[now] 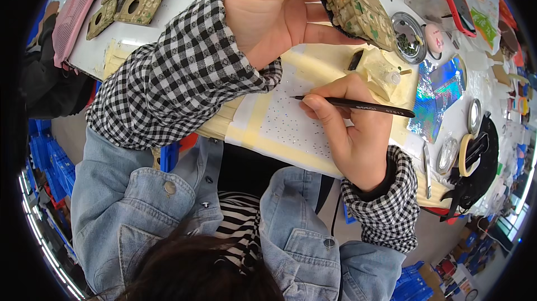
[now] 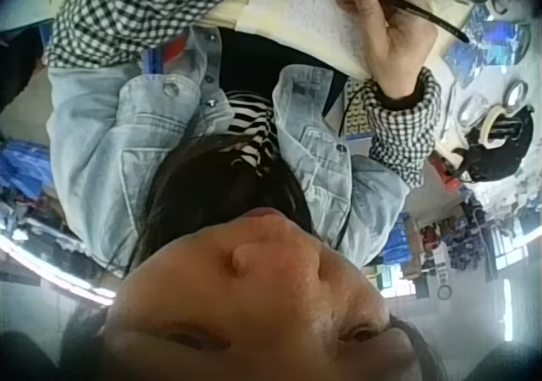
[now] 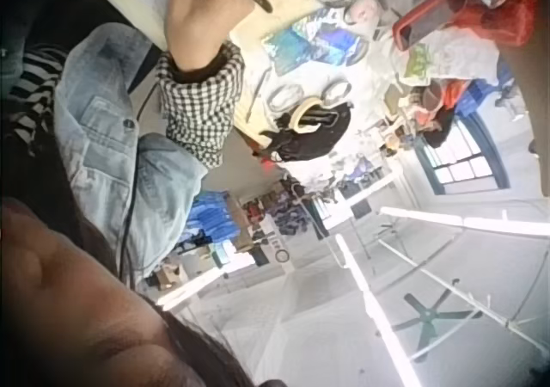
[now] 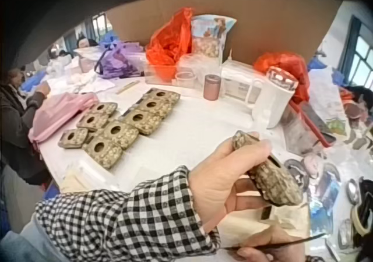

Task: Painting and detailing a toy tank model with a brush and marker at a workbench.

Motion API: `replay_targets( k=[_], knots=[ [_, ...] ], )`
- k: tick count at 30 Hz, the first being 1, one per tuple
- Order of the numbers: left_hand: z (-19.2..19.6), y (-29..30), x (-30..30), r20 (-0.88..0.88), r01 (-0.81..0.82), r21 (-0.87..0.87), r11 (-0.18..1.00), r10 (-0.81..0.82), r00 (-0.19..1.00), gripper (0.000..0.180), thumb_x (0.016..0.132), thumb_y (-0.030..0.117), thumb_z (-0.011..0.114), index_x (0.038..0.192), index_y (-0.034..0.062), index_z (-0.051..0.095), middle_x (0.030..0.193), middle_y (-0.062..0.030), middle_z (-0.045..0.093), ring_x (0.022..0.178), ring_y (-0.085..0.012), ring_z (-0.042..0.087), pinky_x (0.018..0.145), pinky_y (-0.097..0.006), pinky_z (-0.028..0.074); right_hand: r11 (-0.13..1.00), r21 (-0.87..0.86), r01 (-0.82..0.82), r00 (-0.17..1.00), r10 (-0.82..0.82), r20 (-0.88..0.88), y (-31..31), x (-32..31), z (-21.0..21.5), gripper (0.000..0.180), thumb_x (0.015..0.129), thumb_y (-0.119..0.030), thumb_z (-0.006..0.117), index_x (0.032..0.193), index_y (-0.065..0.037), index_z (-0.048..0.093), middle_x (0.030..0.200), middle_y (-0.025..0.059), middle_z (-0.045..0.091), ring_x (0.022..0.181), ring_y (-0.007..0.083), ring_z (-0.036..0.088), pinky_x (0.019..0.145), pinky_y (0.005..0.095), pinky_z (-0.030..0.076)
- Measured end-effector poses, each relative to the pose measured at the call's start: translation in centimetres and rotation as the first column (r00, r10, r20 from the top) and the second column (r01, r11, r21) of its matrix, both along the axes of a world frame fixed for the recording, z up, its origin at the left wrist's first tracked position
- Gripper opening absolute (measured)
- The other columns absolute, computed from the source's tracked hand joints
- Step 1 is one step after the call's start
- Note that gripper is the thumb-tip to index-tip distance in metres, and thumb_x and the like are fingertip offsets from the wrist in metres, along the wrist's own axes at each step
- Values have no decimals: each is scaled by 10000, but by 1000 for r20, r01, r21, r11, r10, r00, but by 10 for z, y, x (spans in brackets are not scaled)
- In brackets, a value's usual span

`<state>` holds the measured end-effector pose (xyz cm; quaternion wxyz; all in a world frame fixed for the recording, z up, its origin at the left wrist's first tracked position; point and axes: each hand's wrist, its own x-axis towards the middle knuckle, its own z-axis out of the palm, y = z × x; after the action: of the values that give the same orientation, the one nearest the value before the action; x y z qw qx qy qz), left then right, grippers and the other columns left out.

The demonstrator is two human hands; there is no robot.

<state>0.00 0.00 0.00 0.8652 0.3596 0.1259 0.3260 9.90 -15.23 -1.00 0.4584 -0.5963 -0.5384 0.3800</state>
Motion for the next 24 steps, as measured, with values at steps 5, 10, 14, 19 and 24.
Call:
replay_targets(
  k=[5, 10, 14, 19, 24],
  knots=[
    [1, -1, 0, -8, -1, -11, 1000, 1, 1000, 571, 827, 221, 635, 1204, -65, 315, 1044, -193, 482, 903, -327, 631, 755, -432, 593, 1000, -8, 6, 1000, -6, 8, 0, 0, 1, 97, 881, -24, 596, 879, 61, 549, 788, 86, 602, 734, 143, 650, 643, 232, 527],
    [3, 0, -1, 1, 6, -29, 1000, -6, 1000, 550, 823, 209, 643, 1187, -58, 329, 1042, -190, 482, 908, -330, 629, 761, -443, 591, 1000, 3, 8, 1000, -8, 12, 0, 0, 0, 98, 882, -26, 595, 877, 60, 548, 783, 86, 603, 733, 144, 651, 639, 231, 527],
    [1, 1, 1, 6, 5, -36, 999, -5, 1000, 515, 821, 201, 647, 1164, -49, 356, 1041, -189, 483, 910, -333, 628, 769, -455, 588, 1000, -10, 8, 1000, -8, 19, 0, 0, 1, 99, 884, -26, 593, 881, 61, 546, 790, 88, 601, 739, 145, 652, 642, 229, 527],
    [1, 0, 0, 3, 1, -28, 1000, -1, 1000, 491, 824, 200, 646, 1148, -45, 372, 1033, -189, 489, 912, -332, 628, 775, -461, 585, 1000, 1, 18, 1000, -18, -7, 0, -1, 1, 102, 888, -25, 587, 884, 66, 541, 792, 87, 602, 746, 149, 655, 651, 229, 531],
    [1, 1, -1, 9, 13, -17, 1000, -13, 1000, 499, 825, 201, 647, 1157, -47, 369, 1039, -195, 486, 906, -333, 629, 775, -462, 585, 999, -16, 32, 999, -32, -22, 1, -2, 3, 98, 891, -18, 579, 882, 71, 538, 801, 94, 610, 752, 157, 662, 659, 230, 538]
  ],
)
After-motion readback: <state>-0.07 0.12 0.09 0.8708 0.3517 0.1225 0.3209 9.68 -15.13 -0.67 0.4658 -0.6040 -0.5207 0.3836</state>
